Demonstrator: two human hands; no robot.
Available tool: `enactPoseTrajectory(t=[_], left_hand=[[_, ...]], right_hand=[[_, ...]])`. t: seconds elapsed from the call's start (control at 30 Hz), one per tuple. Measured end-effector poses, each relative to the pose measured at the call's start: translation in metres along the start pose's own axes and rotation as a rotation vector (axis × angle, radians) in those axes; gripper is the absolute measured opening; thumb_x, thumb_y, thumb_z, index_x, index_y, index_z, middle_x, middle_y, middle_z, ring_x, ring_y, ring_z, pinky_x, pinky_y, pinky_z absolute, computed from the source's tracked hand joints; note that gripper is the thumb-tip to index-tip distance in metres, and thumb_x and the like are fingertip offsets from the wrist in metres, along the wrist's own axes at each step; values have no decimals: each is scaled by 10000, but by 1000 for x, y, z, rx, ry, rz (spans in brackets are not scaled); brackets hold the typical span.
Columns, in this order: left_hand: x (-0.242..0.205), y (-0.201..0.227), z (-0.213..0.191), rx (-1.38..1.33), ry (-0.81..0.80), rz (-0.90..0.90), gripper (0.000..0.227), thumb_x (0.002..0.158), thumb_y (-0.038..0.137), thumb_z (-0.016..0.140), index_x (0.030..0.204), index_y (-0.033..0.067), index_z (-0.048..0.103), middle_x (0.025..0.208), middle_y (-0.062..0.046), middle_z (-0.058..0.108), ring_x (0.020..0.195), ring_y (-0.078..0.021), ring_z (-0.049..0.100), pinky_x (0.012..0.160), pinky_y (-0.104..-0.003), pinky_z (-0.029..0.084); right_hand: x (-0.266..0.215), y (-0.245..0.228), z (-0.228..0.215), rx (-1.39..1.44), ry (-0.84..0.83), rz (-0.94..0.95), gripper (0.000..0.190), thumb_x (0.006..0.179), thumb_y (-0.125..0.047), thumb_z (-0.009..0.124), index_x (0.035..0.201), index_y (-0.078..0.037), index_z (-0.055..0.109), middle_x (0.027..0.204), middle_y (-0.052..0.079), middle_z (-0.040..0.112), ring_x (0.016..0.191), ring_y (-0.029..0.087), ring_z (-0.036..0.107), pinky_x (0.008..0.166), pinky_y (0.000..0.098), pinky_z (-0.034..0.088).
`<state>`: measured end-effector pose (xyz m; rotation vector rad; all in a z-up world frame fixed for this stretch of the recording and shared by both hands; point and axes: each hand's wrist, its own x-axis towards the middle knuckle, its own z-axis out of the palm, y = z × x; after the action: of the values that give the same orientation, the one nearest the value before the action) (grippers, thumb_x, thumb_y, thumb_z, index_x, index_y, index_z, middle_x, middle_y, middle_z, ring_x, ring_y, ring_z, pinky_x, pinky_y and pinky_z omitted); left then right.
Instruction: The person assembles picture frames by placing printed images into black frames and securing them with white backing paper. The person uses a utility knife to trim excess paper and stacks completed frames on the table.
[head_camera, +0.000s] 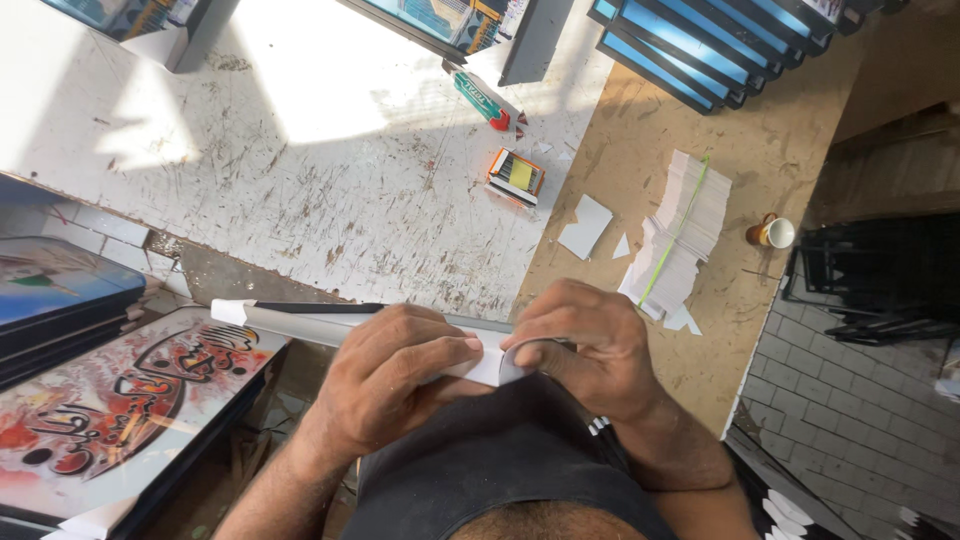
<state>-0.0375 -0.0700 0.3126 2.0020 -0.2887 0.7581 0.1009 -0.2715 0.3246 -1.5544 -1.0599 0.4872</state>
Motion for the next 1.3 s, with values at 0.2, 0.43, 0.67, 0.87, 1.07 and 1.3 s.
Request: enactPoseTrajectory(t=[0.2, 0.43, 0.67, 0.87, 1.07, 1.3], left_hand=[[-1, 8, 4, 3, -84, -78, 579, 863, 225, 854, 1331, 10, 590, 940, -51, 664, 868, -215, 689, 724, -357, 567], [1, 4, 10, 50, -217, -124, 472, 854, 258, 837, 1283, 128, 690, 865, -6, 595, 765, -156, 617, 660, -318, 521], [15, -30, -8, 202, -72, -180, 356, 911, 281, 790, 1226, 140, 703, 976, -19, 617, 865, -129, 635, 700, -240, 580], [-9, -66, 20, 419, -199, -118, 376, 894, 272, 811, 1192, 60, 722, 891, -33, 573, 795, -173, 545, 671, -316, 480], [-87, -154, 119, 431, -307, -241, 212, 862, 267, 780, 1004, 118, 728, 845, -28, 601, 832, -208, 588, 759, -384, 450], [-169, -241, 194, 574, -531, -336, 197, 1005, 289, 705, 1088, 110, 717, 892, -48, 648, 769, -189, 597, 786, -359, 461]], right_hand=[[4, 33, 4, 662, -307, 504, 403, 1078, -298, 694, 782, -36, 615, 786, -38, 525, 739, 40, 467, 634, 232, 385], [-3, 45, 10, 473, -221, 419, 425, 1080, -339, 636, 776, -43, 633, 750, -26, 553, 694, 48, 501, 605, 239, 421], [-42, 88, 3, -556, 489, 236, 344, 1049, -360, 644, 926, -40, 669, 881, 59, 653, 756, 155, 647, 670, 279, 525], [-109, 185, 8, -953, 111, 614, 527, 792, -448, 777, 1105, -36, 677, 1041, 154, 684, 936, 342, 666, 756, 471, 536], [-155, 250, 27, -909, -37, 833, 528, 848, -441, 729, 1167, -30, 640, 1104, 171, 673, 1041, 361, 652, 839, 491, 538], [-142, 273, 8, -838, -333, 1038, 606, 939, -607, 605, 997, -9, 682, 867, 188, 732, 824, 345, 744, 747, 483, 597]])
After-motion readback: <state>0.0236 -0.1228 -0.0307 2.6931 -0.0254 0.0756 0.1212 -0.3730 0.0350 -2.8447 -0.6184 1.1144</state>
